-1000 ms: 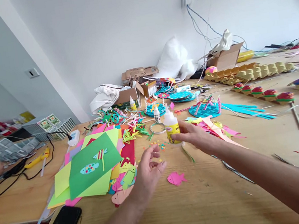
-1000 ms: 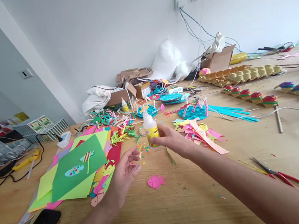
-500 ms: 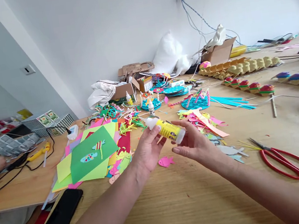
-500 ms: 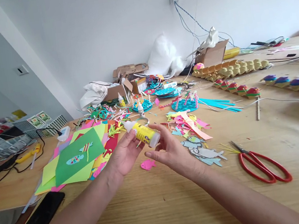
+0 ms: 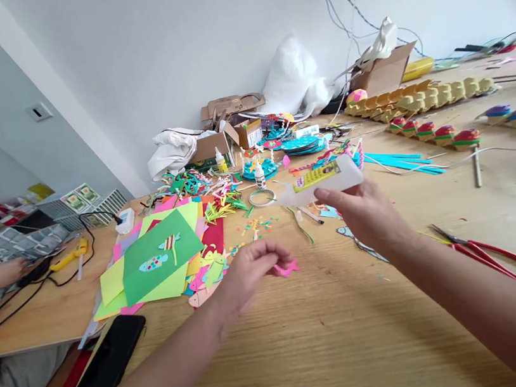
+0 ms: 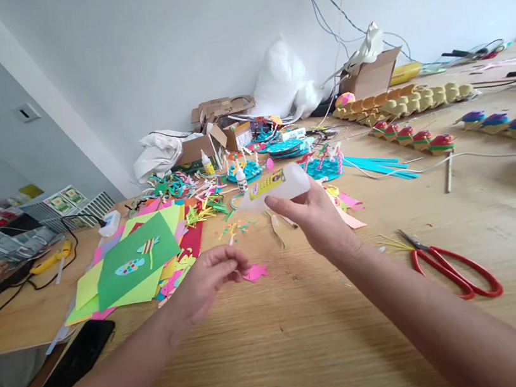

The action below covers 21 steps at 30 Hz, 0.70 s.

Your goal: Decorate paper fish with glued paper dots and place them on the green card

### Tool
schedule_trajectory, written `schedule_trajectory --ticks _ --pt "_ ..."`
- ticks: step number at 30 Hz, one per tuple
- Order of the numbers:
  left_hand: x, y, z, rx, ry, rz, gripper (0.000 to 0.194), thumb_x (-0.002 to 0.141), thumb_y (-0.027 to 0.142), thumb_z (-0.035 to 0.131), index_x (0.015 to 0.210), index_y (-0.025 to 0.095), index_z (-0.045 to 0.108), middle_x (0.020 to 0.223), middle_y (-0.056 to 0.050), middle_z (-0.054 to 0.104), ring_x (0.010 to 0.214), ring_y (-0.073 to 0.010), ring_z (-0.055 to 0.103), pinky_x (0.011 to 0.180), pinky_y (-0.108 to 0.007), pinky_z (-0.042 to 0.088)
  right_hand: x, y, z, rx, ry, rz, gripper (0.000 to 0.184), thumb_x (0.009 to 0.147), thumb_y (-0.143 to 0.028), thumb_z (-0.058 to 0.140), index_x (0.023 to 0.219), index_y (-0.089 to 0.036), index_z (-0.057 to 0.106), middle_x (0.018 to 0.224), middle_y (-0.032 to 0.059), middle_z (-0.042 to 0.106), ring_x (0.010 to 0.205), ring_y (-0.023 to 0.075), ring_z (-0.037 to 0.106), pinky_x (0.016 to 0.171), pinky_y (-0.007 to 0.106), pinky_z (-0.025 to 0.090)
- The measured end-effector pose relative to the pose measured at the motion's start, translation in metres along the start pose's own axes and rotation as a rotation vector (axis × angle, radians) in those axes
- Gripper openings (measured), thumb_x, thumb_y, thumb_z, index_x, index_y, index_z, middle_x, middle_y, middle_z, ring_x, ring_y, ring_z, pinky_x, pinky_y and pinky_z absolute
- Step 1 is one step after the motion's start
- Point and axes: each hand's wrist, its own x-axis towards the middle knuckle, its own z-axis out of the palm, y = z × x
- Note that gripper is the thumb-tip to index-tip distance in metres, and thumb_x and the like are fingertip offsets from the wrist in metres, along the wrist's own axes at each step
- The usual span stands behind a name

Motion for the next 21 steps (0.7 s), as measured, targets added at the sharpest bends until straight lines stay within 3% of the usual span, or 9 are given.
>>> schedule_trajectory --ticks 2,4,7,9,14,21 --pt "-0.004 -0.015 -0.020 0.430 0.078 0.051 0.023 0.066 0.001 0.041 0.068 0.013 0.061 0.068 -0.002 0.060 0.069 -0.0116 0.054 0.068 -0.025 0.042 0.003 0.003 -0.004 -0.042 -0.079 0.069 0.025 0.071 -0.036 0.055 0.090 -0.019 0.055 0.088 0.0053 0.063 0.080 0.0209 0.058 0.064 0.032 0.047" --pt "-0.003 -0.029 -0.035 0.758 0.086 0.233 0.035 0.062 -0.003 0.035 0.071 0.016 0.063 0.076 -0.002 0.062 0.076 -0.0128 0.055 0.075 -0.029 0.042 0.003 0.006 -0.003 -0.076 -0.162 0.119 0.025 0.071 -0.038 0.055 0.088 -0.018 0.055 0.084 0.0053 0.063 0.076 0.0198 0.058 0.060 0.030 0.047" --pt "0.002 -0.046 -0.044 1.005 0.014 0.513 0.043 0.060 -0.005 0.032 0.080 0.017 0.063 0.084 -0.003 0.063 0.086 -0.0148 0.054 0.081 -0.032 0.042 0.000 0.012 0.008 -0.120 -0.270 0.153 0.028 0.070 -0.041 0.055 0.084 -0.017 0.054 0.078 0.0048 0.061 0.069 0.0170 0.056 0.056 0.028 0.045" --pt "0.005 -0.054 -0.044 1.071 -0.031 0.598 0.046 0.061 -0.005 0.033 0.089 0.017 0.062 0.091 -0.004 0.062 0.091 -0.0151 0.053 0.085 -0.034 0.041 -0.002 0.018 0.016 -0.159 -0.305 0.154 0.030 0.069 -0.042 0.056 0.083 -0.016 0.052 0.076 0.0044 0.060 0.067 0.0159 0.055 0.055 0.027 0.044" --pt "0.002 -0.059 -0.041 1.115 -0.061 0.665 0.045 0.064 -0.005 0.034 0.095 0.016 0.059 0.095 -0.005 0.061 0.095 -0.0155 0.050 0.090 -0.038 0.039 -0.010 0.033 0.024 -0.192 -0.305 0.096 0.031 0.069 -0.042 0.056 0.084 -0.016 0.049 0.075 0.0027 0.057 0.067 0.0144 0.053 0.055 0.026 0.043" --pt "-0.001 -0.059 -0.041 1.145 -0.147 0.643 0.048 0.065 -0.004 0.035 0.102 0.018 0.057 0.102 -0.004 0.058 0.101 -0.0158 0.046 0.089 -0.036 0.040 -0.018 0.029 0.025 -0.389 -0.282 0.066 0.031 0.068 -0.045 0.056 0.078 -0.016 0.050 0.069 0.0027 0.056 0.059 0.0140 0.051 0.051 0.026 0.040"
